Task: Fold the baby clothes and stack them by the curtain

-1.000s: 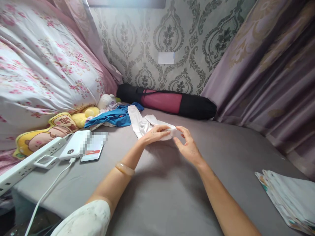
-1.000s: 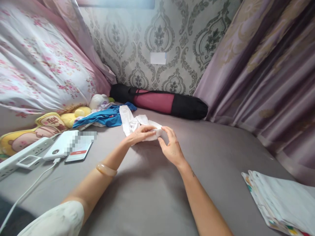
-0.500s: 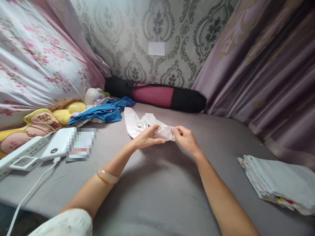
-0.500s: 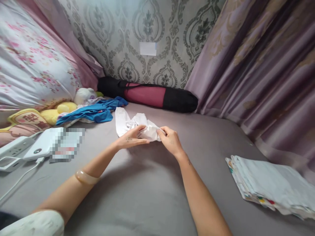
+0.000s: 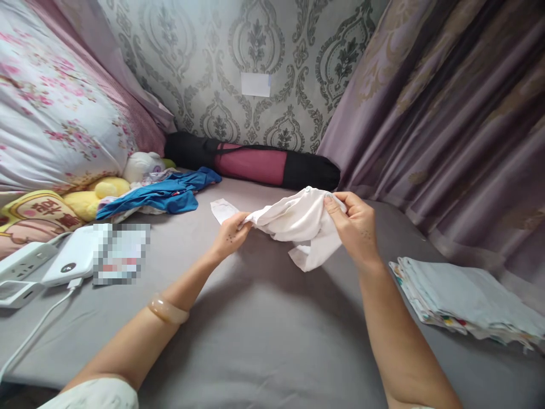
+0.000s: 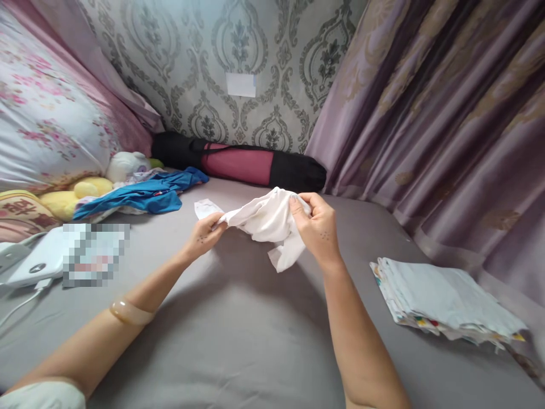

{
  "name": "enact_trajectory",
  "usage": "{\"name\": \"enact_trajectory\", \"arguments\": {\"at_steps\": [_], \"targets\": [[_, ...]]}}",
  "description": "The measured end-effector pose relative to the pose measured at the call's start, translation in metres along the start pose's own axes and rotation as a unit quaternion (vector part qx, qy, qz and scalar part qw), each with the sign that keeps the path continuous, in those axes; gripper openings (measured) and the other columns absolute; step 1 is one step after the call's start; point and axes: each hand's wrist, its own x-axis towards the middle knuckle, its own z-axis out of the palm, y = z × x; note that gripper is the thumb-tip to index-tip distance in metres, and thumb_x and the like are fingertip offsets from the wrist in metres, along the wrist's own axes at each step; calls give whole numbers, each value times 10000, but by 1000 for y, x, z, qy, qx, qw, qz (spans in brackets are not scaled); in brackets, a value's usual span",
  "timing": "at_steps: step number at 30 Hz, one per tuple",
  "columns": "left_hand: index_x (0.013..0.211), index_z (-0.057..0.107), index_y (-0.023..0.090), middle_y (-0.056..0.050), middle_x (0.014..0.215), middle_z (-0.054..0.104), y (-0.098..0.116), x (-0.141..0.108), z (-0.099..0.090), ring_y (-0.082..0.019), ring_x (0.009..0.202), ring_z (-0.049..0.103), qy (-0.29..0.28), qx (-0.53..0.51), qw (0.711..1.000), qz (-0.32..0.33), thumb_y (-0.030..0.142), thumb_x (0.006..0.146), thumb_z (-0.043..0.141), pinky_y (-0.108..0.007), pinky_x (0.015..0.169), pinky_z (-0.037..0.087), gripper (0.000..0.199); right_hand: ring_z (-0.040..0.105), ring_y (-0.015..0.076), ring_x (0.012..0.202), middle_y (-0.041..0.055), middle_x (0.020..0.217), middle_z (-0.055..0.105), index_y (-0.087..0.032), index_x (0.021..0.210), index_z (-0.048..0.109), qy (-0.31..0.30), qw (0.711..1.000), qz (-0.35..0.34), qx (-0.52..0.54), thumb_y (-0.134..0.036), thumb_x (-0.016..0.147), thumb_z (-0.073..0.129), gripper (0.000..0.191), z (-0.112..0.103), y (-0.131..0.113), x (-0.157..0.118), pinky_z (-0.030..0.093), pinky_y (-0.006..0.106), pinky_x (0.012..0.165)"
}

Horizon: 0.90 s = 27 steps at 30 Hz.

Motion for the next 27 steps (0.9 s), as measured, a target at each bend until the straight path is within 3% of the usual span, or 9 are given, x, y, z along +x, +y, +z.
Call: {"name": "enact_trajectory", "arguments": {"at_steps": [5, 8, 13, 15, 18, 22, 27], "targets": [[1020, 673, 183, -18, 829, 654, 12, 3, -13, -149, 745, 578, -23, -91, 995, -13, 434, 848, 593, -233, 645, 448, 316, 561, 155, 646, 17, 744, 658, -194, 835, 677, -25, 999, 11, -35, -545, 805, 664, 353, -20, 13, 3, 430, 258, 570], [973, 693, 193, -2, 758, 632, 17, 4, -22, -135, 686, 554, -37, -103, 994, -18, 469, 794, 671, -221, 597, 425, 330, 544, 147, 632, 9, 726, 646, -191, 805, 667, -83, 994, 25, -66, -523, 802, 656, 332, -26, 24, 2, 412, 256, 567], [844, 710, 181, -41, 800, 668, 19, 8, -30, -150, 706, 567, -57, -92, 994, -19, 464, 790, 677, -233, 593, 426, 290, 573, 159, 681, 3, 732, 659, -200, 756, 630, -164, 973, 48, -155, -362, 812, 580, 178, -23, 33, -3, 418, 267, 632], [837, 716, 193, -45, 824, 663, 19, 11, -30, -155, 729, 571, -44, -66, 997, -2, 469, 806, 653, -240, 616, 437, 285, 607, 179, 750, 12, 801, 694, -209, 808, 649, -176, 967, 49, -177, -292, 788, 559, 125, -20, 35, -4, 437, 278, 688], [831, 709, 198, -46, 847, 655, 21, 14, -29, -161, 758, 578, -36, -37, 999, 2, 480, 811, 629, -254, 659, 456, 294, 641, 208, 869, 27, 942, 733, -231, 923, 693, -196, 960, 46, -193, -220, 765, 522, 232, -18, 38, -4, 454, 301, 784], [853, 679, 184, -35, 785, 662, 27, 20, -26, -159, 701, 574, -59, -35, 996, -61, 522, 812, 595, -240, 589, 436, 351, 647, 220, 852, 36, 905, 740, -225, 873, 712, -193, 953, 38, -230, -182, 756, 483, 261, -17, 43, -2, 460, 315, 792], [897, 697, 175, -44, 820, 679, 32, 33, -31, -172, 728, 595, -113, -47, 990, -65, 563, 798, 602, -231, 574, 439, 411, 649, 211, 879, 31, 968, 739, -223, 941, 706, -200, 954, 32, -219, -161, 742, 497, 295, -21, 42, 5, 463, 300, 788]]}}
